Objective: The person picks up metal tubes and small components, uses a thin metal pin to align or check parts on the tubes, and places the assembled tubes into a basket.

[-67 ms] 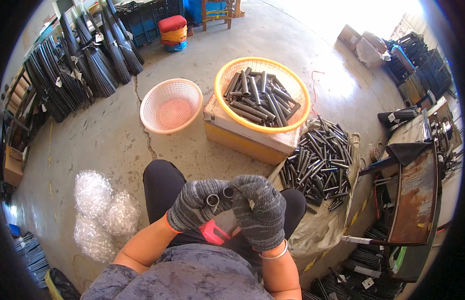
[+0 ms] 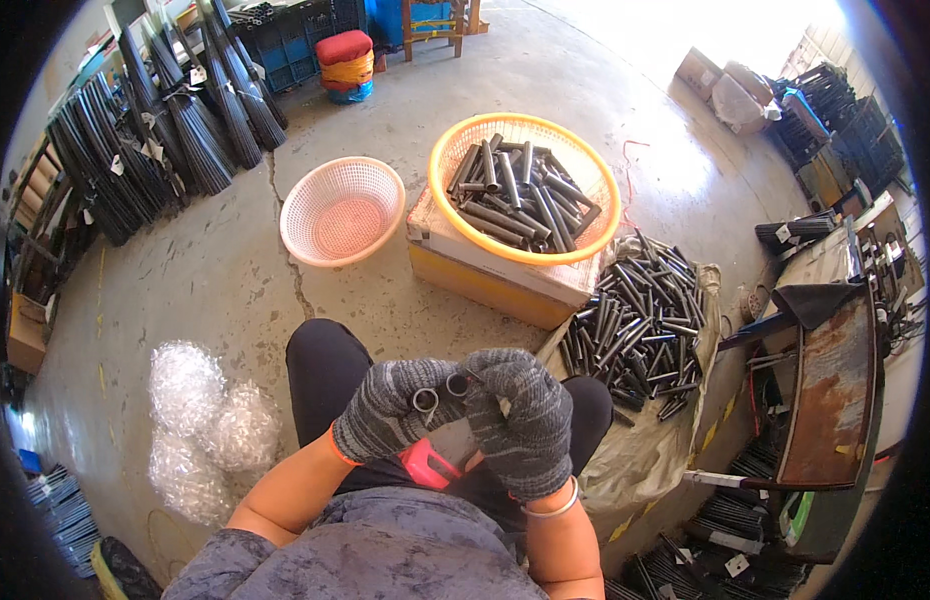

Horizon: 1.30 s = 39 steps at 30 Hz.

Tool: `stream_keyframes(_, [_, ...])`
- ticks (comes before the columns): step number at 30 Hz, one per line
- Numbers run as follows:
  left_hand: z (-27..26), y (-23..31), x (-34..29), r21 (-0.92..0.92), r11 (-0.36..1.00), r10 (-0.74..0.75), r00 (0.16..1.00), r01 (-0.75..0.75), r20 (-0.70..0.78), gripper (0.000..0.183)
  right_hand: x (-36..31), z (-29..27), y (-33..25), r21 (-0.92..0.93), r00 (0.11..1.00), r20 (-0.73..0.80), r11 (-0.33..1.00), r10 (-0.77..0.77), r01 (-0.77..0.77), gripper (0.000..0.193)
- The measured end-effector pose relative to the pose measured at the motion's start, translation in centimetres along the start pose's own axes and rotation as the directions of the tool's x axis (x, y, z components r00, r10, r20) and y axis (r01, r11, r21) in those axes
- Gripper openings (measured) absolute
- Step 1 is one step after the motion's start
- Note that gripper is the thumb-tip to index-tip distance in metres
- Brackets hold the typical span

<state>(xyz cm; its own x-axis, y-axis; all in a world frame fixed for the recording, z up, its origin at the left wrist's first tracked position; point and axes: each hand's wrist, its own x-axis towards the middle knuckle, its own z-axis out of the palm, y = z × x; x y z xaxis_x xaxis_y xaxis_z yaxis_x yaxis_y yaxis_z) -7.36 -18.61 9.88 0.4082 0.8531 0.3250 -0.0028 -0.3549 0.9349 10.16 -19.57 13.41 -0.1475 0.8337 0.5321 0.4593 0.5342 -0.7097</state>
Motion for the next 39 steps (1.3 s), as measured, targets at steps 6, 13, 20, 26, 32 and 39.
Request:
stream_keyframes(6, [-1.0, -0.7, -0.2, -0.335, 0.911, -0.177, 0.962, 0.240, 0.206, 0.032, 0.1, -0.1, 0.7, 0.051, 0.999, 0.013, 0.998, -0.043, 0.042, 0.020])
stream_keyframes(13, [-2.7, 1.8, 1.0, -0.297, 0.825, -0.327, 0.835, 0.481, 0.443, 0.038, 0.2, -0.4, 0.5, -0.057, 0.995, 0.002, 0.993, -0.102, 0.102, 0.021])
stream_keyframes(20, [-2.9, -0.1, 0.5, -0.322, 0.855, -0.271, 0.879, 0.407, 0.391, 0.037, 0.2, -1.8, -1.0, -0.098, 0.978, -0.147, 0.987, -0.144, 0.131, 0.019])
stream_keyframes(26, [-2.1, -0.7, 0.8, -0.237, 0.897, -0.241, 0.862, 0.373, 0.446, 0.033, -0.5, -2.6, 3.5, 0.069, 0.954, -0.296, 0.997, 0.059, -0.040, 0.018])
stream_keyframes(32, [-2.3, -3.4, -1.3, -0.274, 0.821, -0.413, 0.852, 0.501, 0.320, 0.034, 1.0, -5.7, 2.6, 0.282, 0.903, -0.405, 0.959, 0.146, -0.029, 0.016])
stream_keyframes(39, [-1.4, -2.8, -1.0, -0.080, 0.919, -0.383, 0.922, 0.386, 0.048, 0.030, -2.6, -5.3, 10.8, -0.385, 0.984, -0.155, 0.912, 0.088, -0.142, 0.020])
